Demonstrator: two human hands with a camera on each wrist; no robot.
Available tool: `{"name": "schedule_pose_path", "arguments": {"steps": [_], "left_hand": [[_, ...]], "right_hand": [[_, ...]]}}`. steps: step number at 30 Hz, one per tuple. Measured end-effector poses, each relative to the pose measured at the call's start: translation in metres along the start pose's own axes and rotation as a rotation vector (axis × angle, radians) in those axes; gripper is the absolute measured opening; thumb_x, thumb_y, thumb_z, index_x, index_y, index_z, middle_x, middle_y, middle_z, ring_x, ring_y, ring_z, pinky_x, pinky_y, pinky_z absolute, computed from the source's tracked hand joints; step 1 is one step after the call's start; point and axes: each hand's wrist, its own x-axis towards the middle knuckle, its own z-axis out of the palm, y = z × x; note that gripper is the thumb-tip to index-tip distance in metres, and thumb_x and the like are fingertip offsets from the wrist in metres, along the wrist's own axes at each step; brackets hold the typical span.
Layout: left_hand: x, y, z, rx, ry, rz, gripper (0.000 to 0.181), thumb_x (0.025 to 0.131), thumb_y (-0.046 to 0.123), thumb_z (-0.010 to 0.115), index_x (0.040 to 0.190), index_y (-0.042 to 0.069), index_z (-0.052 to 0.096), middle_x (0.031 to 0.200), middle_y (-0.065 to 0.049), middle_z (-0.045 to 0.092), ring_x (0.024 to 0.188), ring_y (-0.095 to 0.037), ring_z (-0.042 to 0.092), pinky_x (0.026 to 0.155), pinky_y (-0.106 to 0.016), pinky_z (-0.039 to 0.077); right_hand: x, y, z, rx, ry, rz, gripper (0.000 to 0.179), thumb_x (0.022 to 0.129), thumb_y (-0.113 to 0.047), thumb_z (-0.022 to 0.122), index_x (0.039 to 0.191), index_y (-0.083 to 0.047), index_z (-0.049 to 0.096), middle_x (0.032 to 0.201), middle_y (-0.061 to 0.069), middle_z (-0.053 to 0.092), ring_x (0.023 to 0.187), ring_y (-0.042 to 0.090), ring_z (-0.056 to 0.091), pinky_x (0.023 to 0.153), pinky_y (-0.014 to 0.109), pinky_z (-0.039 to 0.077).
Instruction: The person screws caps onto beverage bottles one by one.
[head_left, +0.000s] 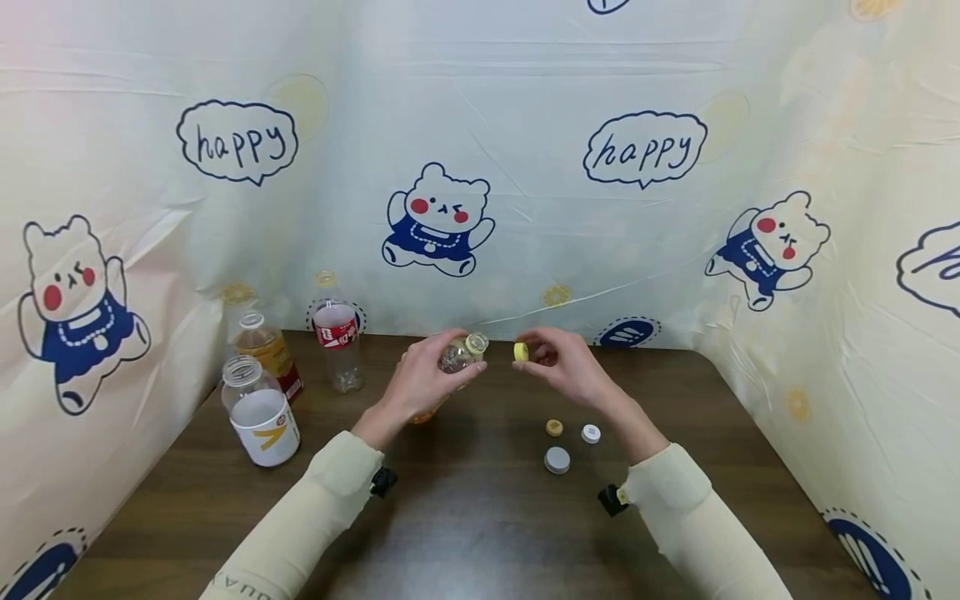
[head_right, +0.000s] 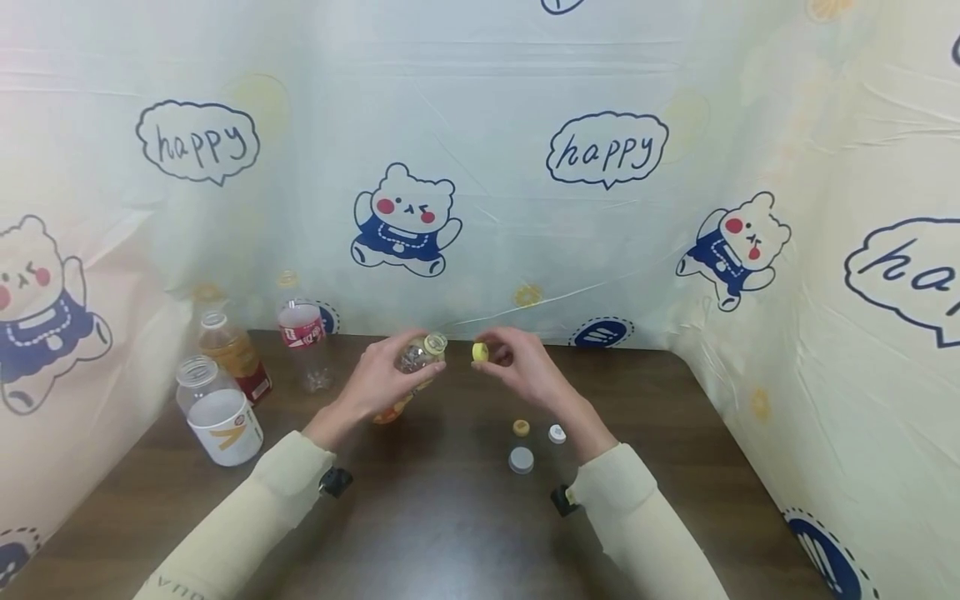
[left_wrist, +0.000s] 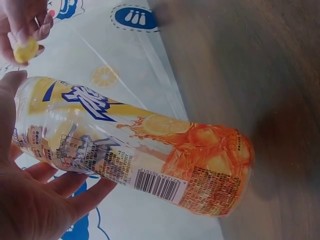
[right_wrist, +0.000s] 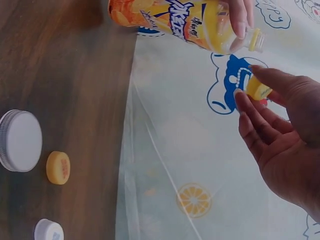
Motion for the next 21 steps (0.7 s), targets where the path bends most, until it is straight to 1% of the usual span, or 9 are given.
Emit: {"name": "schedule_pose_path", "arguments": {"steps": [5,8,12,16,21], "left_hand": [[-0.002,0.003,0.002,0.004,-0.002,0.019,0.059,0.088,0.063,0.071,0.134,0.028,0.062,0.125,0.002,0.068,0.103,-0.019,0.064,0.086,-0.042,0.057],[-0.004,0.007,0.003,0.007,-0.009,0.028,0.058,0.088,0.063,0.072,0.133,0.028,0.062,0.122,0.002,0.069,0.100,-0.017,0.064,0.085,-0.041,0.057],[-0.007,0.012,0.005,0.018,-0.024,0.025,0.060,0.088,0.061,0.072,0.135,0.027,0.062,0.123,0.001,0.069,0.100,-0.018,0.063,0.084,-0.040,0.057],[-0.009,0.015,0.006,0.024,-0.047,0.009,0.063,0.088,0.062,0.072,0.138,0.027,0.061,0.125,0.000,0.068,0.101,-0.019,0.062,0.085,-0.040,0.057],[-0.012,0.017,0.006,0.024,-0.064,-0.009,0.062,0.088,0.061,0.072,0.138,0.027,0.060,0.124,0.000,0.067,0.100,-0.019,0.062,0.083,-0.040,0.057]], "right_hand": [[0.003,-0.007,-0.002,0.010,-0.031,-0.014,0.028,0.094,-0.022,0.077,0.118,-0.012,0.069,0.093,-0.003,0.072,0.078,0.011,0.067,0.071,0.030,0.057],[0.005,-0.012,-0.003,0.013,-0.052,-0.009,0.029,0.094,-0.025,0.077,0.119,-0.013,0.068,0.092,-0.004,0.071,0.077,0.013,0.066,0.069,0.030,0.056],[0.008,-0.020,-0.006,0.013,-0.075,-0.011,0.030,0.095,-0.027,0.076,0.120,-0.012,0.068,0.093,-0.003,0.070,0.077,0.015,0.065,0.070,0.035,0.057],[0.012,-0.026,-0.008,0.006,-0.086,-0.025,0.031,0.095,-0.027,0.076,0.120,-0.011,0.069,0.093,-0.002,0.070,0.076,0.016,0.064,0.070,0.039,0.056],[0.015,-0.030,-0.008,-0.006,-0.106,-0.044,0.030,0.094,-0.026,0.077,0.119,-0.012,0.070,0.093,-0.002,0.069,0.074,0.015,0.061,0.067,0.033,0.054]]}}
